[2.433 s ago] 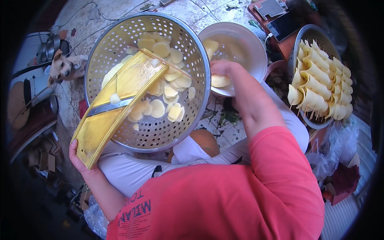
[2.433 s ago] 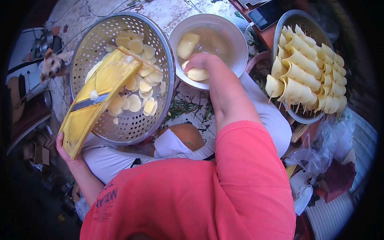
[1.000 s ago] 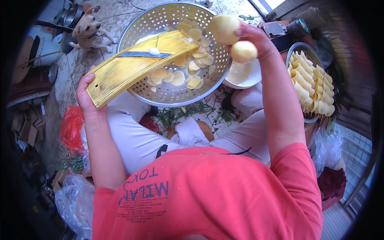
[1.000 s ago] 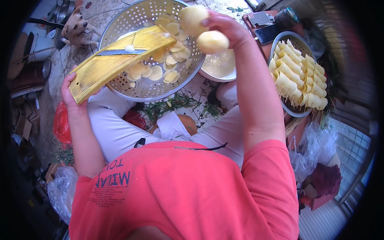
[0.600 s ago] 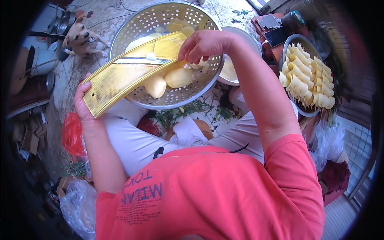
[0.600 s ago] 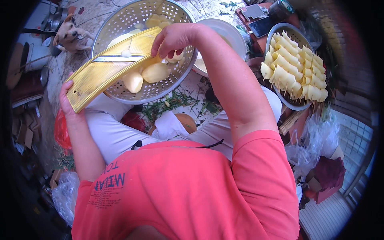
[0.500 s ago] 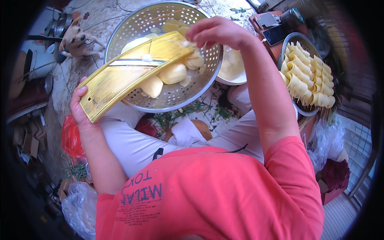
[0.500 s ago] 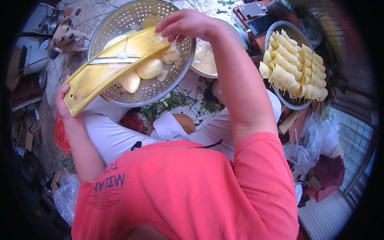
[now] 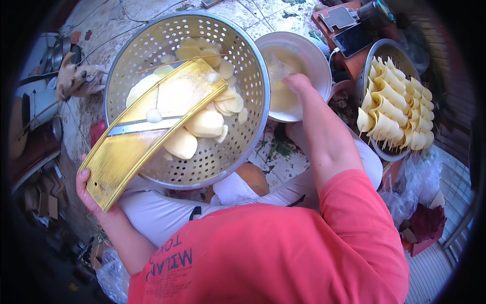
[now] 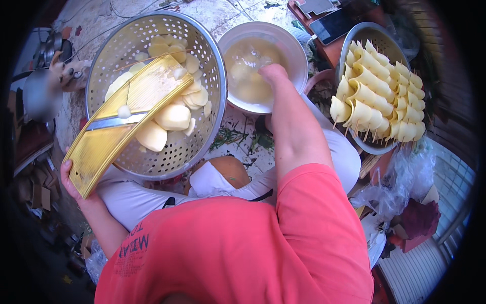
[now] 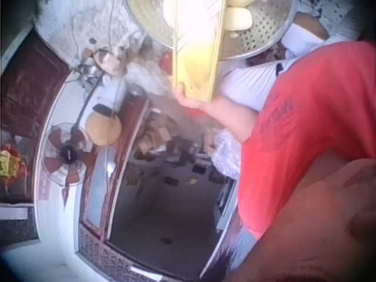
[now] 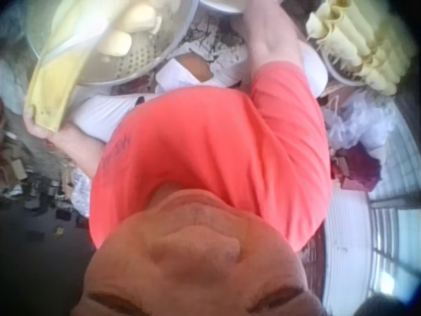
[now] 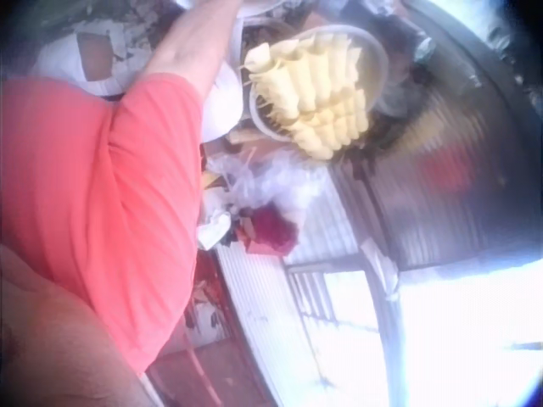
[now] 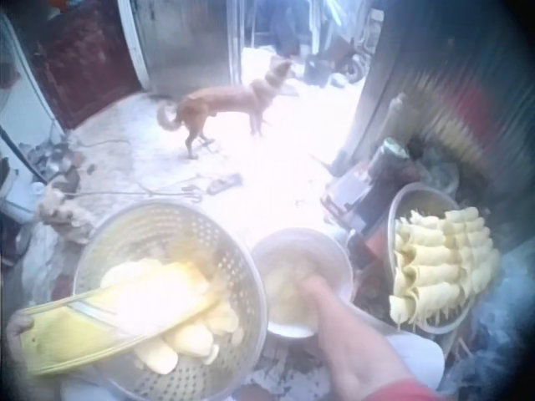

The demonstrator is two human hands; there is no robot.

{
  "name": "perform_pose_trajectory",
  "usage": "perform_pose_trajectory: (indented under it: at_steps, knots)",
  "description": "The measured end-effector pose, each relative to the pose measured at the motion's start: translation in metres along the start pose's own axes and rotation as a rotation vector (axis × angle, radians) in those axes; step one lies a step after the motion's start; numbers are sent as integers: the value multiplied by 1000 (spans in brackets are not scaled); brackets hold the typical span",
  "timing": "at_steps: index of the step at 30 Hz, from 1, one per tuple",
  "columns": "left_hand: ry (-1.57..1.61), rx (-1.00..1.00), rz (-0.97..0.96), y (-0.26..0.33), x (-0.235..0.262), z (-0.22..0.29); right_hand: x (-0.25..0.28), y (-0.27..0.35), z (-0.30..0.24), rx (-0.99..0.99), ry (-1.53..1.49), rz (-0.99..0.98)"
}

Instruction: The person sits on the floor and uses a yellow mandoline slicer to cut peeled potatoes into thin slices, placing them into a metal colander. The person occasionally rinses the potatoes in a bowl of water.

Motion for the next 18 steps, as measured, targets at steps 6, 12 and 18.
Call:
perform_pose_trajectory:
  at_steps: [6,12,18]
  knots:
    - [-27,3,-18,5,1,5,-27,-8,-18,103,207,34]
    - [-67,1,-37,2,-14,2,-60,-75,-1,159,488,-248]
    - [-67,-6,-3,8,-16,1,-67,-40,-33,229,311,-237]
Point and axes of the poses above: each hand's wrist, its own y-axis away from the middle knuckle, its own x-axis out of the back of the hand, z = x × y, the point moved 7 cm from there along -y, towards the middle knuckle, and after that the axes turned 4 degrees about -y, right-handed, at the moved point
